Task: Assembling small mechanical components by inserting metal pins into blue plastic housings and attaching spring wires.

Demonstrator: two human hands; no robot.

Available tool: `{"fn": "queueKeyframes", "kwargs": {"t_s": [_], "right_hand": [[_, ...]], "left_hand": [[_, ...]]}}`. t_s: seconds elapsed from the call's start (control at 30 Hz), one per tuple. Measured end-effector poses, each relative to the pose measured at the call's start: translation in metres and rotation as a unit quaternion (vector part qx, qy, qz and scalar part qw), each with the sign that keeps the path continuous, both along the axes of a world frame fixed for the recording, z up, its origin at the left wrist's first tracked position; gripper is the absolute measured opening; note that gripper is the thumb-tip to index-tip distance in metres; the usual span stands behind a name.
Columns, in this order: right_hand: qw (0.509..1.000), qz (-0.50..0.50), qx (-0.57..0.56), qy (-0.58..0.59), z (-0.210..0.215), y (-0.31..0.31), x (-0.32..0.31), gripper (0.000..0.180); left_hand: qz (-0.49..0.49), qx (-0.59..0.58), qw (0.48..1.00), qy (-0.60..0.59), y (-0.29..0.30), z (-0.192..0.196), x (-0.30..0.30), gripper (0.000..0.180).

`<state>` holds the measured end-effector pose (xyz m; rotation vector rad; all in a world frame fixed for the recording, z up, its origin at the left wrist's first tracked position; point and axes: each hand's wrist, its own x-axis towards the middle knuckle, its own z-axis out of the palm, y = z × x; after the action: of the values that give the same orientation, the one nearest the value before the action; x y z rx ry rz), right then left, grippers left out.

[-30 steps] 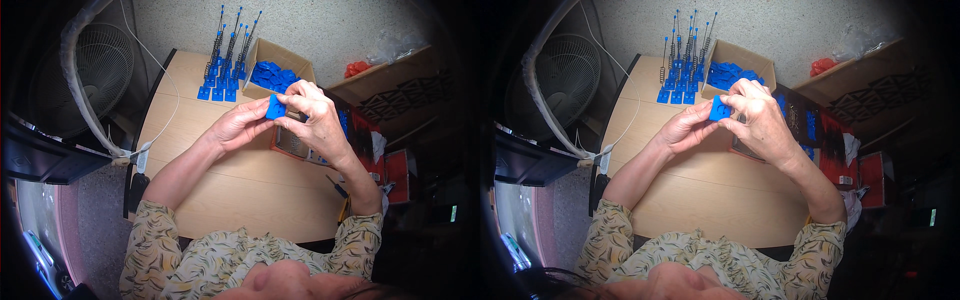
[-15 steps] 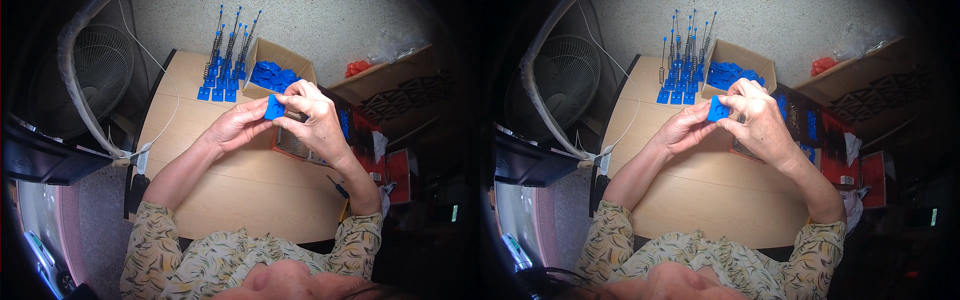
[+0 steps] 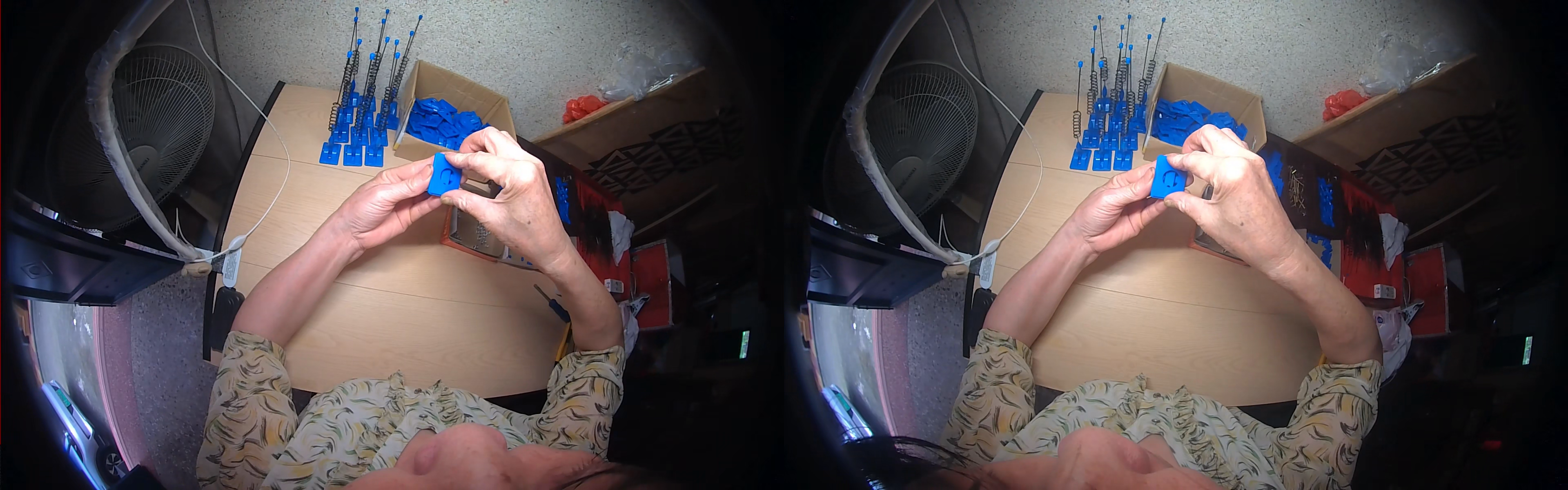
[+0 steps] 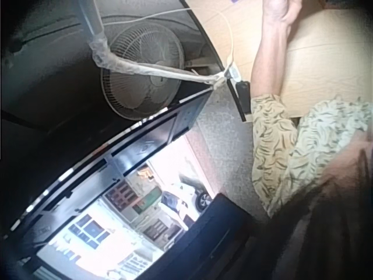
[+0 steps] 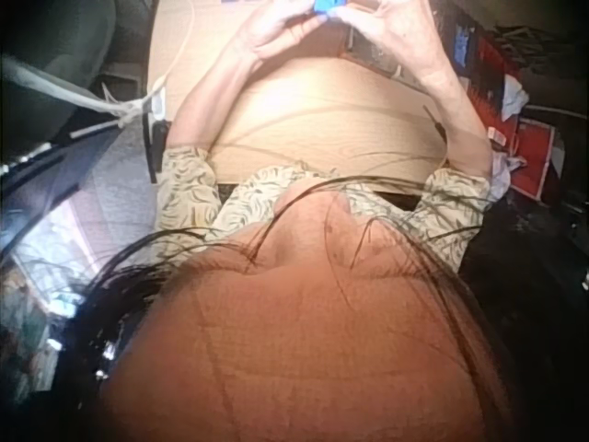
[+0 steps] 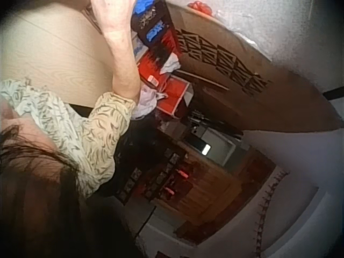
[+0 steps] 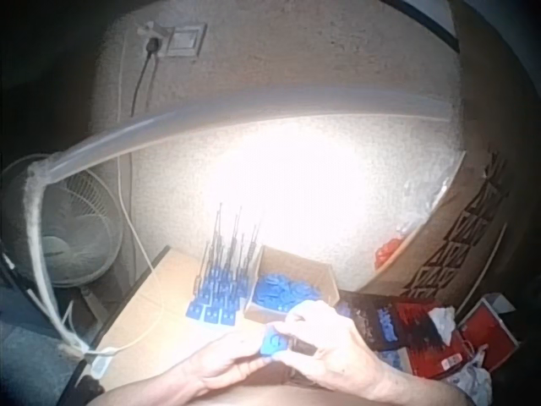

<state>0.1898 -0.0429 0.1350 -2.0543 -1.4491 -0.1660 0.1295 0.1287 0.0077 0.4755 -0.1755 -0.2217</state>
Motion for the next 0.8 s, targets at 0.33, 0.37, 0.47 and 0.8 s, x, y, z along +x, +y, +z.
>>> {"fn": "queueKeyframes", "kwargs": {"t_s": [0.33,0.37,0.47,0.8], "right_hand": [[1.0,0.004,0.005,-0.023,0.002,0.0,-0.003,0.039],[0.999,0.008,0.008,-0.038,0.001,-0.001,-0.004,0.041],[0.999,0.015,0.009,-0.028,0.005,0.0,-0.01,0.039],[0.997,0.006,0.014,-0.07,-0.002,0.006,-0.007,0.046]], "left_hand": [[-0.001,0.034,0.999,-0.02,0.002,0.004,-0.003,0.045],[-0.005,0.022,1.0,-0.022,0.003,0.002,-0.003,0.045],[-0.018,-0.009,0.999,-0.025,0.006,0.01,-0.007,0.044],[0.02,0.088,0.996,-0.023,0.014,0.011,-0.004,0.041]]}}
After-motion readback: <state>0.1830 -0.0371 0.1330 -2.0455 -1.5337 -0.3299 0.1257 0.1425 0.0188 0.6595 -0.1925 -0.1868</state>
